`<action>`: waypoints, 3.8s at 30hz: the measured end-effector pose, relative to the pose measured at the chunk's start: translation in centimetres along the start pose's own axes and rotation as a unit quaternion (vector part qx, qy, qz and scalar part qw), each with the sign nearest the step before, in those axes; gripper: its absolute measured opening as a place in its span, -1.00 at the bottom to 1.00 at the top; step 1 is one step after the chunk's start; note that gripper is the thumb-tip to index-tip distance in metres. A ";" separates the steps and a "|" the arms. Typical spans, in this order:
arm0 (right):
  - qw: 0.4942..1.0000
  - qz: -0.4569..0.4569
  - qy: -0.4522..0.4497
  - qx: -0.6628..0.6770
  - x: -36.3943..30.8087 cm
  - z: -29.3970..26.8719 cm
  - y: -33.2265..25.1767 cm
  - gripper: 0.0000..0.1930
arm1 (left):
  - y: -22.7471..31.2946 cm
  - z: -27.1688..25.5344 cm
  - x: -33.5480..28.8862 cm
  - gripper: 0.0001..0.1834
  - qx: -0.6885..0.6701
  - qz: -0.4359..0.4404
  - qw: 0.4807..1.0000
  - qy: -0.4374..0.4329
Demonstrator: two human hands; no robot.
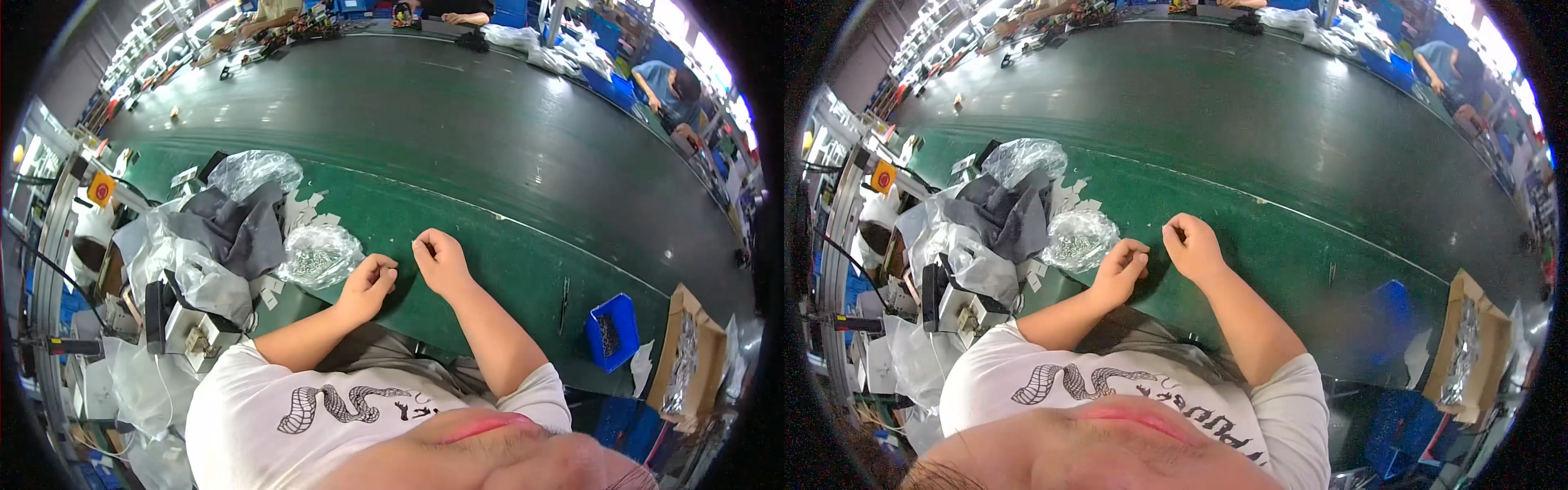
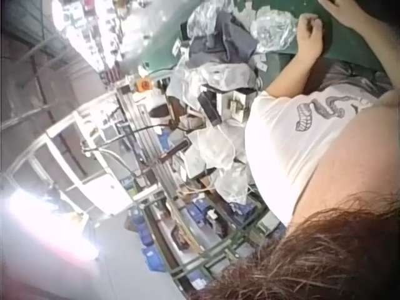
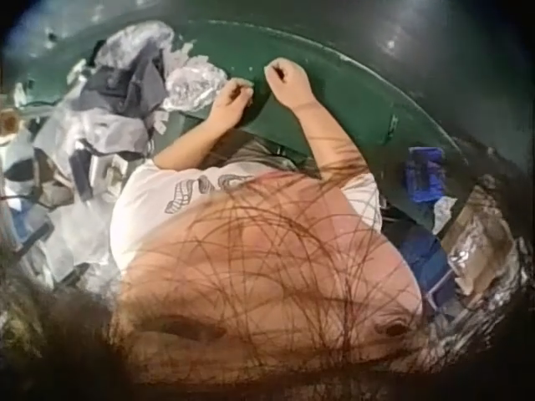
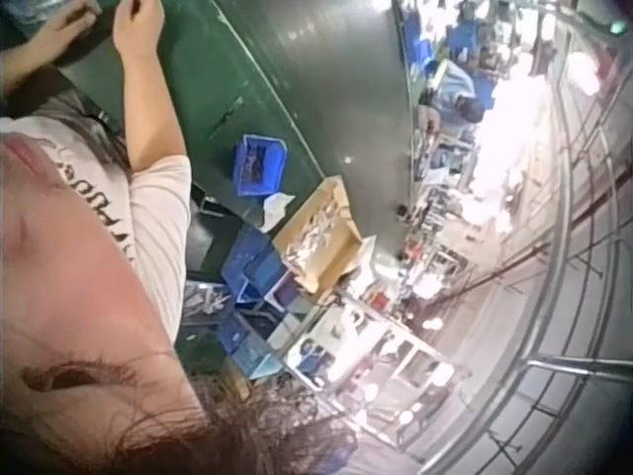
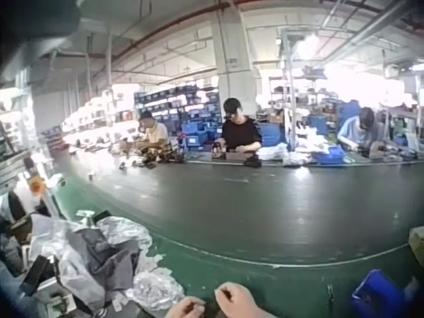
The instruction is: The recorder is assembling electronic components, connecting wiring to a circuit board and housing at a manufacturing workstation.
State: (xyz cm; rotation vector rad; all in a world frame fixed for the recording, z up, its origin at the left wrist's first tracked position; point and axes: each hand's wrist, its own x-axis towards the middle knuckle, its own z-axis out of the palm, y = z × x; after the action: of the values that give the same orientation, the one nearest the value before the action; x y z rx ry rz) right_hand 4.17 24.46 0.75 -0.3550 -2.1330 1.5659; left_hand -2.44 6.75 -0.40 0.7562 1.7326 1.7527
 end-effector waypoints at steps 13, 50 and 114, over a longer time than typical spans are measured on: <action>0.998 -0.032 -0.034 -0.044 -0.4 0.4 -0.4 -0.70 | -0.7 -0.3 -0.5 -0.90 0.107 0.024 0.994 -0.007; 0.992 -0.069 -0.083 -0.062 -0.4 0.4 -0.1 -0.85 | 0.0 0.1 -0.3 -0.54 0.043 0.000 0.999 0.028; 0.987 -0.074 -0.116 -0.088 -0.4 0.4 0.4 -0.82 | -0.8 -0.1 0.0 -0.41 0.073 0.067 0.995 -0.029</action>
State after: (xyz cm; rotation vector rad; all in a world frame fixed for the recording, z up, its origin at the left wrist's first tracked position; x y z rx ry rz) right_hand 4.24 24.08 0.21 -0.0708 -2.4231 1.3966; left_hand -2.53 6.68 -1.18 0.9989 1.8228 1.6843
